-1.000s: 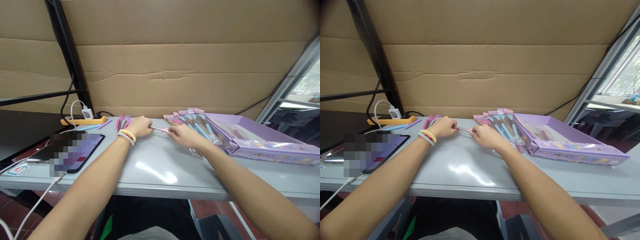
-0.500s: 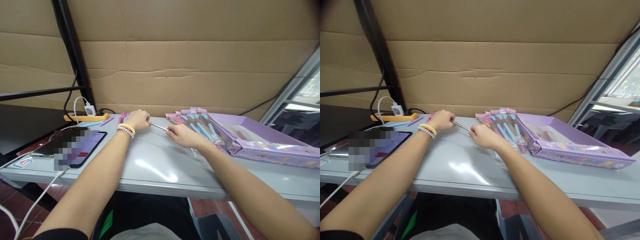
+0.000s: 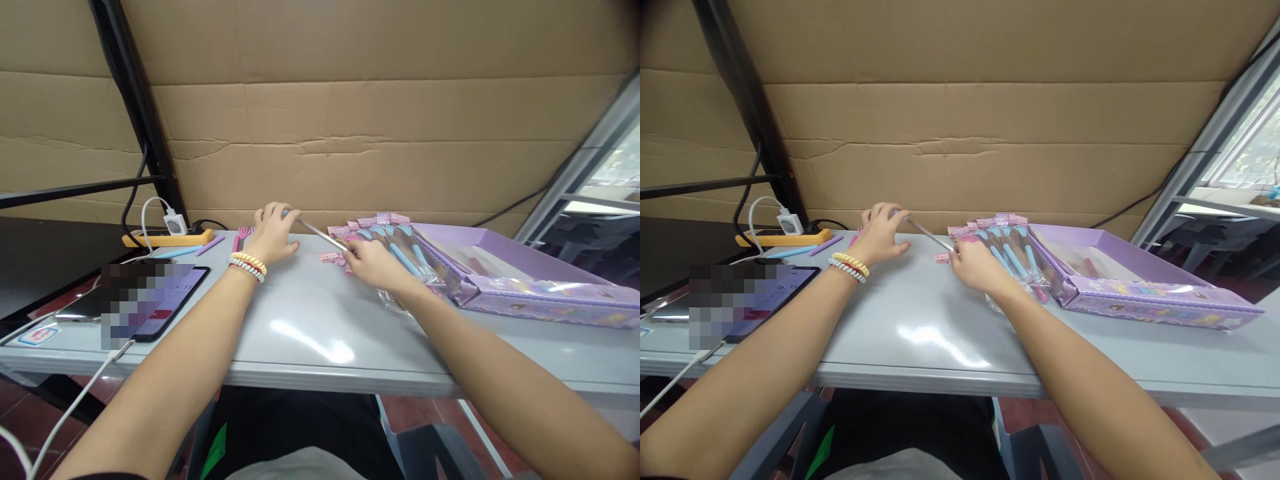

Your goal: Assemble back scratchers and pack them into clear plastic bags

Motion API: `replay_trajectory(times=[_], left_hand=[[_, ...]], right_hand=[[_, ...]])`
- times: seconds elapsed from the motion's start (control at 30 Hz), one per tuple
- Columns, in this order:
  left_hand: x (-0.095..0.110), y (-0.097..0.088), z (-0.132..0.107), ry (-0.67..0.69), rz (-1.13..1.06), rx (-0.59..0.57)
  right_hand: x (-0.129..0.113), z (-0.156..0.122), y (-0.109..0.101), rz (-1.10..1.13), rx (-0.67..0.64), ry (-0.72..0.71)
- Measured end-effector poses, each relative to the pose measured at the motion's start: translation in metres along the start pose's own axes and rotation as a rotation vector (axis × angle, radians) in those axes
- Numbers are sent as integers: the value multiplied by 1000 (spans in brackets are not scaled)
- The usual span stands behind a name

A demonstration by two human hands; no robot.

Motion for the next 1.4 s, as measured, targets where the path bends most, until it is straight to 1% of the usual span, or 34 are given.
replay_trajectory(times=[0.03,0.07,0.13,0.17,0.23,0.3,0.33,0.37,0.43,0.5,0.63,0.67,0.73,0.8,0.83,0.9,0.97,1.07,1.13,1.2,1.27,1.33,1.4], left_hand=[[5,-8,-1,-7,-27,72],[10,-12,-2,-23,-61,115],[22,-14,-3,-36,-140,122],[29,-12,-3,-22,-183,93],[45,-4,-5,42,-287,-6],[60,2,-8,104,-424,-115],[65,3,-9,109,-510,-164],[68,5,-11,93,-607,-205],[70,7,-12,15,-811,-266],[68,9,-11,-94,-1002,-282],[51,14,-8,-342,-1351,-185],[46,15,-8,-390,-1421,-160],[39,17,-7,-443,-1486,-135],[35,16,-6,-436,-1434,-133],[37,14,-6,-405,-1370,-146],[46,10,-6,-290,-1197,-190],[59,7,-8,-148,-1001,-218],[75,3,-13,5,-720,-188],[80,1,-15,63,-579,-156],[80,2,-16,93,-482,-151],[79,6,-17,104,-434,-184],[77,9,-18,122,-433,-221],[77,9,-18,140,-458,-233]], right_hand=[[4,0,-7,50,76,37],[6,-1,-13,123,141,62],[7,-2,-18,330,209,79],[5,-2,-16,444,207,67],[-4,-2,-9,635,138,2],[-14,-2,0,739,45,-84],[-18,-2,3,762,5,-116],[-21,-3,6,775,-28,-136],[-23,-4,10,767,-74,-147],[-25,-5,13,714,-106,-149],[-28,-7,17,598,-146,-154],[-29,-7,16,561,-135,-162],[-28,-7,9,469,-52,-189],[-26,-7,-3,402,73,-209],[-24,-7,-8,406,127,-202],[-17,-6,-14,496,184,-160],[-8,-3,-14,681,196,-78],[8,1,-6,1051,174,83],[16,3,0,1223,157,177],[18,3,6,1293,106,239],[17,3,13,1309,17,279],[14,2,20,1308,-68,301],[13,1,23,1304,-106,302]])
Point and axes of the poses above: each hand's wrist, its own z-axis towards the middle knuckle, its own y-axis out of the palm, x = y × z, the point moved 9 cm from there along z, towards the middle knuckle, and after that the axes turned 5 degrees about -y, right-handed, at the moved point
